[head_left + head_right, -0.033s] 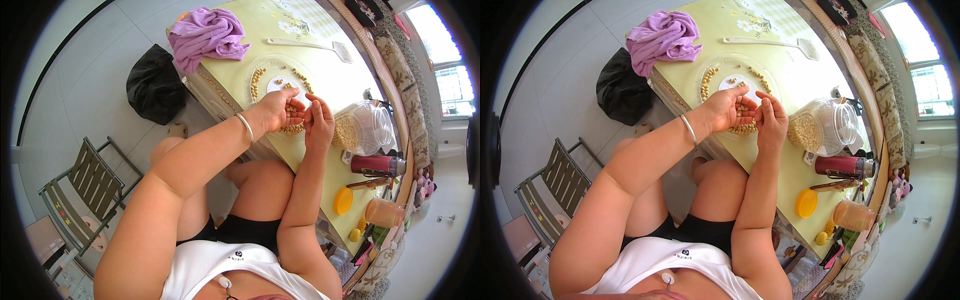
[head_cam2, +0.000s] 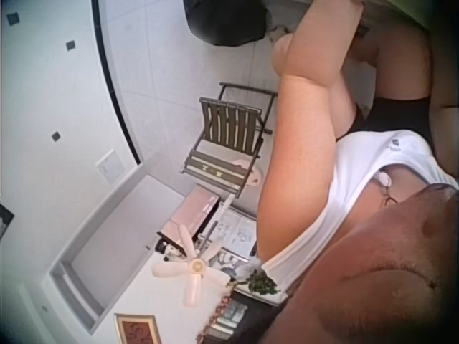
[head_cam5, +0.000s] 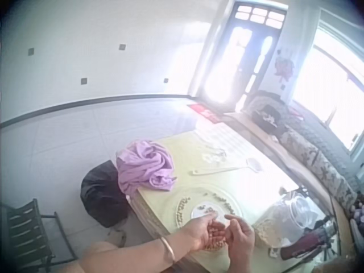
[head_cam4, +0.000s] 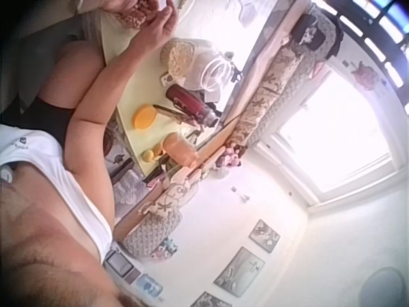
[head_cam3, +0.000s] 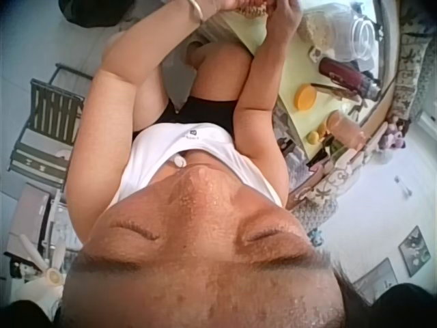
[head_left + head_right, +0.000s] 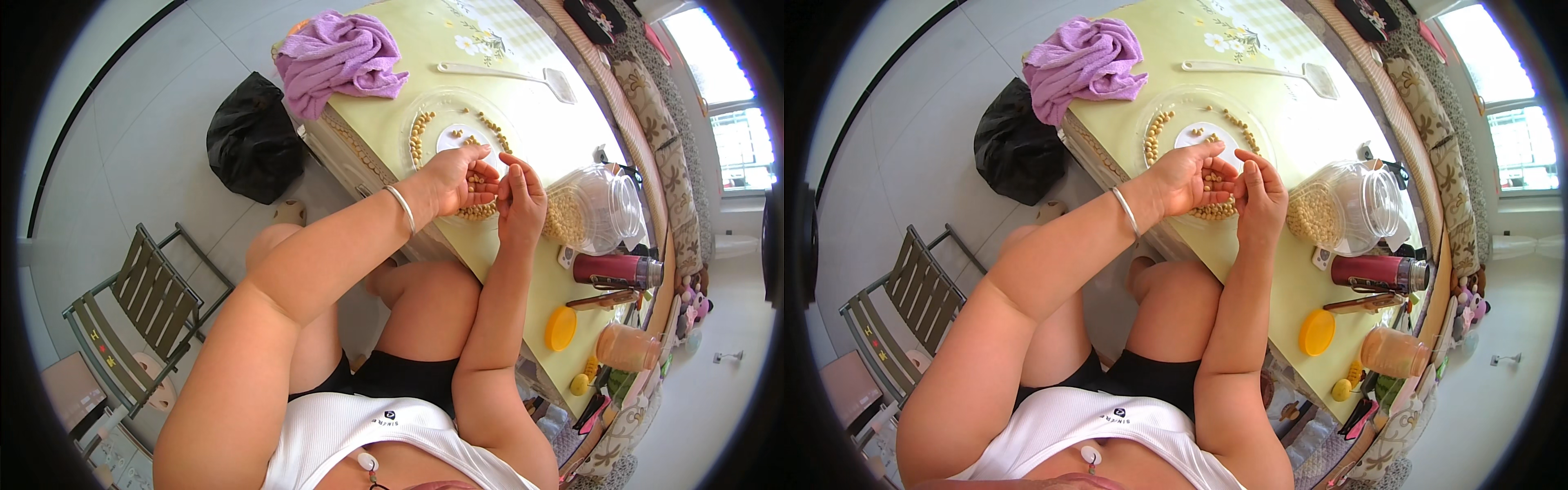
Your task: The person sits on the floor and peels the skins off peanuts by hand. They pick up peanuts from a clear plate, remove the outer shells, and place the peeled kernels back onto the plate. The process is repeated continuously throughout the clip.
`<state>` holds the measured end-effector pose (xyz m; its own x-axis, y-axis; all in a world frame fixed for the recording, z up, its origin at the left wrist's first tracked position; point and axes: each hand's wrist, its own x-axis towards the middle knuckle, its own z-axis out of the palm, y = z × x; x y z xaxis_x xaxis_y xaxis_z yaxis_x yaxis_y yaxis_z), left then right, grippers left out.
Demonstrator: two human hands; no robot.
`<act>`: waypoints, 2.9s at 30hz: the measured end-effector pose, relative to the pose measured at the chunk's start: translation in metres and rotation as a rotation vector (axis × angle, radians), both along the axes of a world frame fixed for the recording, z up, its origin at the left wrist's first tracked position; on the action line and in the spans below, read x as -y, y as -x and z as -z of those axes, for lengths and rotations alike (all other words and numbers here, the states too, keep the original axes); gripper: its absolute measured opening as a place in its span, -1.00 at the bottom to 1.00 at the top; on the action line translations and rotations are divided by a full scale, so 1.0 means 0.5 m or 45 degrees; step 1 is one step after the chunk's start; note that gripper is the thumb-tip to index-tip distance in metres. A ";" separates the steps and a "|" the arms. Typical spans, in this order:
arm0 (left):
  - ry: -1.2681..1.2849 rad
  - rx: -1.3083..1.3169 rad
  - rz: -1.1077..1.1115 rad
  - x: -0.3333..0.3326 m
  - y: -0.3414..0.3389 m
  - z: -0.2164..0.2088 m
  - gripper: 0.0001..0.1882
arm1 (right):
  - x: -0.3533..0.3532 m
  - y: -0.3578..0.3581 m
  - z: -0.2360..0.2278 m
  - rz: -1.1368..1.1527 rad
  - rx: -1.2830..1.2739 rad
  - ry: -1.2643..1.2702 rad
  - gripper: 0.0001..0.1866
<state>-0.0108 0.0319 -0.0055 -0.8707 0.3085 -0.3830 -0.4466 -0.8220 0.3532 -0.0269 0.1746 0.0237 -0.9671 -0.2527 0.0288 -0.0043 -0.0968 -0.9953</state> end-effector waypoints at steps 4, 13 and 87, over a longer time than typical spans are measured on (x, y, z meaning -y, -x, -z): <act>0.009 0.004 -0.017 -0.002 -0.001 -0.004 -0.62 | 0.002 -0.001 0.000 0.059 0.014 0.026 -0.80; -0.028 0.010 0.007 -0.001 0.001 -0.004 -0.64 | -0.015 0.015 0.022 0.066 0.008 0.082 -0.84; -0.041 -0.094 -0.017 -0.006 0.010 0.008 -0.76 | 0.016 -0.018 -0.001 -0.105 -0.466 -0.897 -0.88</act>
<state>-0.0156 0.0350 -0.0097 -0.9004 0.3079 -0.3074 -0.4092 -0.8393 0.3579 -0.0181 0.1668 0.0243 -0.9045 -0.4001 0.1478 -0.3631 0.5404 -0.7590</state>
